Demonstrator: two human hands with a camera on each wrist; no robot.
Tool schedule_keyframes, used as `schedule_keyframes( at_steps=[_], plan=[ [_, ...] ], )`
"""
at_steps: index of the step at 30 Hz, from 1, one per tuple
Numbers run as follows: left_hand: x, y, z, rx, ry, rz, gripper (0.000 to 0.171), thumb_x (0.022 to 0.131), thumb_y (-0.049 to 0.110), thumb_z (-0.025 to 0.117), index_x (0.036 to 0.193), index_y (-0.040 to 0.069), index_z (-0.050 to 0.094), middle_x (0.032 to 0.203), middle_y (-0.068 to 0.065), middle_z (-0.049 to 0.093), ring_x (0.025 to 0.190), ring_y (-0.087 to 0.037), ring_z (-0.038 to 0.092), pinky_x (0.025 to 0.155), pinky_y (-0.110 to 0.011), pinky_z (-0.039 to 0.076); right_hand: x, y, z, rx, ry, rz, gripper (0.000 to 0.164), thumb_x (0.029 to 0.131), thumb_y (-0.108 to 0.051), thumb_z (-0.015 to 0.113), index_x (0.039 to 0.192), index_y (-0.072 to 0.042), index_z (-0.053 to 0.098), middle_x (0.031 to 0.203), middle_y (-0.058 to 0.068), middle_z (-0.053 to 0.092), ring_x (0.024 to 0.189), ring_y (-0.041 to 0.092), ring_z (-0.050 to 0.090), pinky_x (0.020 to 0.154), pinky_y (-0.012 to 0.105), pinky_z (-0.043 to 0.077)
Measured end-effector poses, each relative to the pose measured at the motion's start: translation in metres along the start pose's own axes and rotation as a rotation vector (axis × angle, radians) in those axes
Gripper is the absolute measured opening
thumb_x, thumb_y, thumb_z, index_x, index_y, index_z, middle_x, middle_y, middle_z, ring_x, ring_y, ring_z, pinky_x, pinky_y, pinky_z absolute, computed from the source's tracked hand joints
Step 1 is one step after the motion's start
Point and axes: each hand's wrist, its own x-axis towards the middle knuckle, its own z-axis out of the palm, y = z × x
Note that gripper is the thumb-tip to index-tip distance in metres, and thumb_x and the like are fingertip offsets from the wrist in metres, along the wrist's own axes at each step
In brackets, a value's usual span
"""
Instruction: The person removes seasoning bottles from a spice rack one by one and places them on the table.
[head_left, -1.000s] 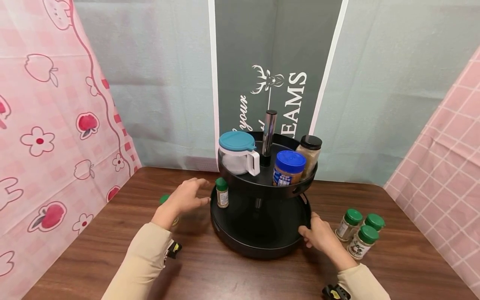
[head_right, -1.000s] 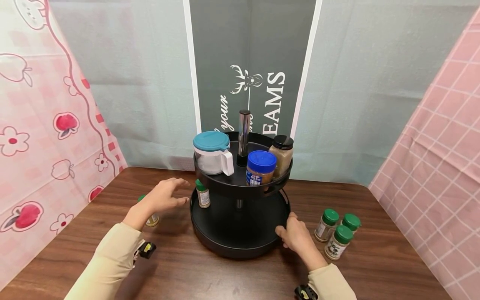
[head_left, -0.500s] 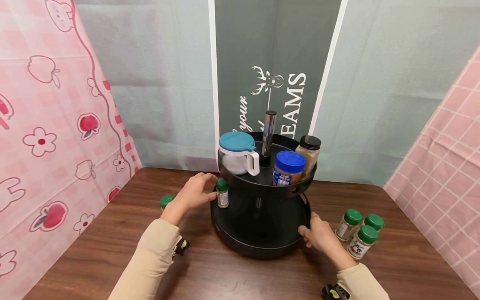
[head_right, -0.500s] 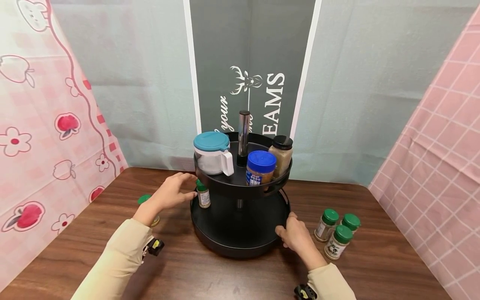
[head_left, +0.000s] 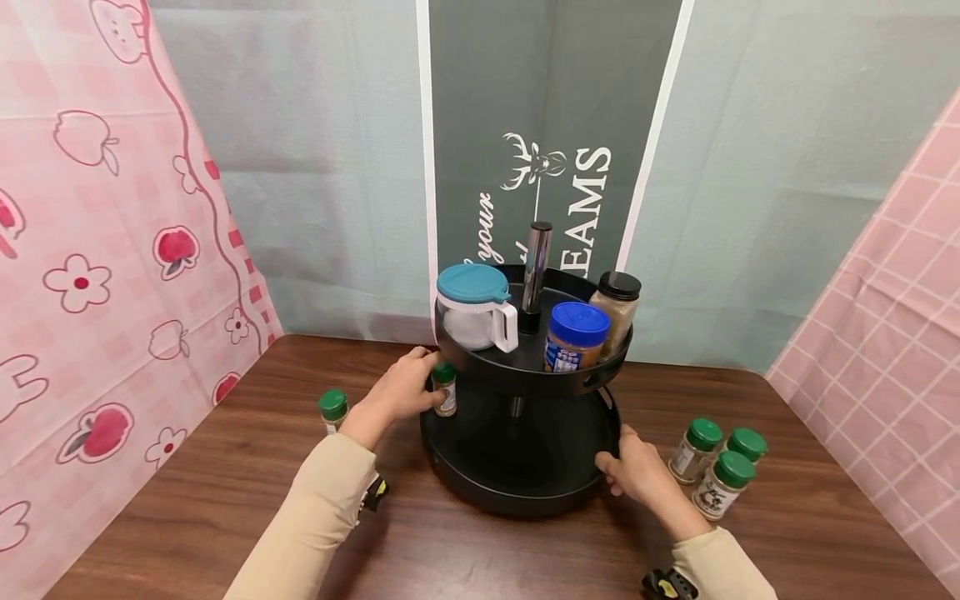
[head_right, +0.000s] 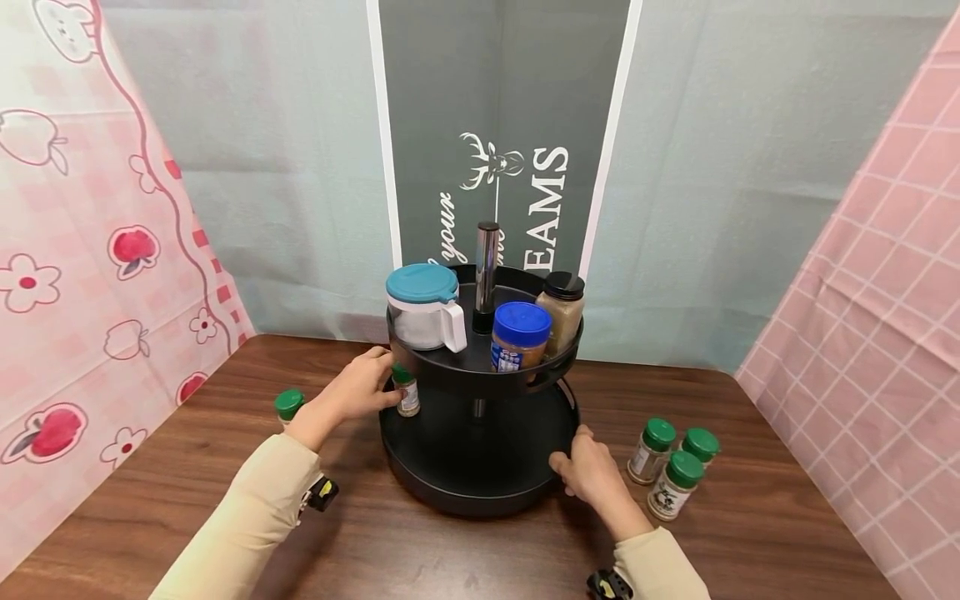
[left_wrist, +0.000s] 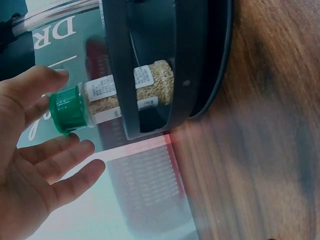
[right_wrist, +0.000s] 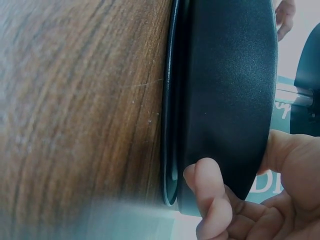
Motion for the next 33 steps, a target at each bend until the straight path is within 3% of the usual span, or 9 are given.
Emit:
schedule_keyframes(
  at_steps=[4, 11, 18, 27, 33],
  plan=[
    [0.000, 0.000, 0.003, -0.008, -0.020, -0.011, 0.054, 0.074, 0.023, 0.070, 0.122, 0.004, 0.053, 0.110, -0.017, 0.051, 0.090, -0.026, 0.054, 0.077, -0.044, 0.049, 0.000, 0.000, 0.001, 0.001, 0.003, 0.000, 0.069, 0.082, -0.013, 0.050, 0.132, 0.020, 0.016, 0.055, 0.003, 0.057, 0.048, 0.015, 0.055, 0.050, 0.033, 0.045],
    [0.000, -0.002, 0.006, -0.059, 0.095, 0.070, 0.049, 0.073, 0.012, 0.068, 0.117, -0.001, 0.051, 0.102, -0.019, 0.051, 0.083, -0.027, 0.054, 0.071, -0.045, 0.050, 0.000, 0.000, 0.000, 0.005, 0.003, 0.007, 0.070, 0.082, -0.013, 0.050, 0.132, 0.021, 0.014, 0.055, 0.003, 0.057, 0.049, 0.016, 0.055, 0.050, 0.033, 0.044],
    [0.000, -0.002, 0.010, -0.019, 0.194, 0.145, 0.037, 0.069, 0.002, 0.071, 0.101, -0.003, 0.052, 0.088, -0.015, 0.052, 0.074, -0.027, 0.055, 0.062, -0.043, 0.051, 0.001, 0.001, 0.001, 0.012, 0.002, 0.006, 0.070, 0.082, -0.012, 0.050, 0.133, 0.021, 0.014, 0.055, 0.003, 0.057, 0.049, 0.016, 0.055, 0.050, 0.034, 0.044],
    [0.002, -0.004, 0.011, -0.029, 0.123, 0.109, 0.031, 0.070, 0.002, 0.071, 0.099, 0.006, 0.063, 0.095, -0.014, 0.054, 0.083, -0.027, 0.057, 0.070, -0.043, 0.051, 0.000, 0.000, 0.002, 0.006, 0.010, -0.004, 0.068, 0.082, -0.012, 0.050, 0.132, 0.020, 0.017, 0.055, 0.003, 0.057, 0.048, 0.015, 0.055, 0.052, 0.034, 0.045],
    [0.002, -0.003, 0.009, -0.043, 0.117, 0.119, 0.031, 0.070, 0.001, 0.071, 0.099, 0.005, 0.063, 0.097, -0.015, 0.054, 0.086, -0.028, 0.056, 0.072, -0.044, 0.051, 0.000, 0.000, 0.001, 0.009, 0.008, -0.004, 0.067, 0.082, -0.012, 0.050, 0.132, 0.019, 0.017, 0.055, 0.003, 0.057, 0.049, 0.015, 0.055, 0.051, 0.034, 0.045]
  ],
)
